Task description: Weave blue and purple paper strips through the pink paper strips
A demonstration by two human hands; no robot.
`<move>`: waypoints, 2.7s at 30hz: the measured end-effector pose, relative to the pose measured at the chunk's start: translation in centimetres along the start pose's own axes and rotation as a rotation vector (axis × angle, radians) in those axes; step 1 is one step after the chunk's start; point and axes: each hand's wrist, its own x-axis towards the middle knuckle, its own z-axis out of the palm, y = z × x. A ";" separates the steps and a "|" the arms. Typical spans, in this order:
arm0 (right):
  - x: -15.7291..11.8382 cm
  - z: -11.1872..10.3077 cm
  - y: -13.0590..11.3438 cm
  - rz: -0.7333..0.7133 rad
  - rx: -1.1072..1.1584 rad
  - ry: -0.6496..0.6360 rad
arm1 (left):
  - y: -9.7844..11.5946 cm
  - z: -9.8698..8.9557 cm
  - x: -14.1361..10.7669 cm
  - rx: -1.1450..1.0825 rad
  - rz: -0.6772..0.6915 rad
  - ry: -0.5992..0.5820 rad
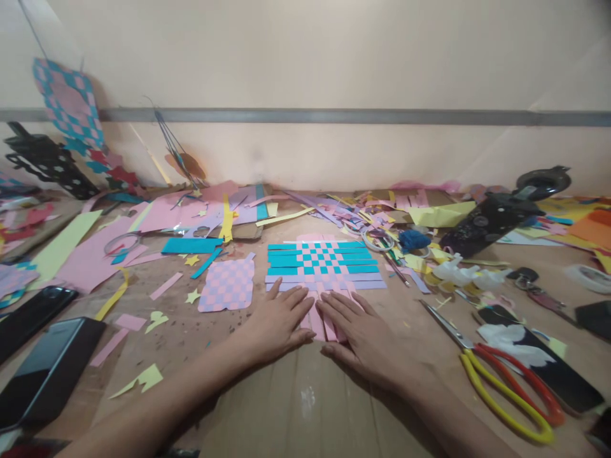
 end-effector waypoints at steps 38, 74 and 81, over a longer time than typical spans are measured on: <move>-0.7 -3.0 -0.6 0.168 0.020 -0.033 | 0.5 0.3 1.0 -0.067 0.107 -0.077; -1.3 -2.1 1.6 0.138 0.047 0.074 | -0.5 -3.0 -0.9 -0.135 -0.007 -0.097; -1.3 -1.3 2.1 0.146 0.035 0.071 | -0.5 -2.5 -0.9 -0.115 0.014 -0.052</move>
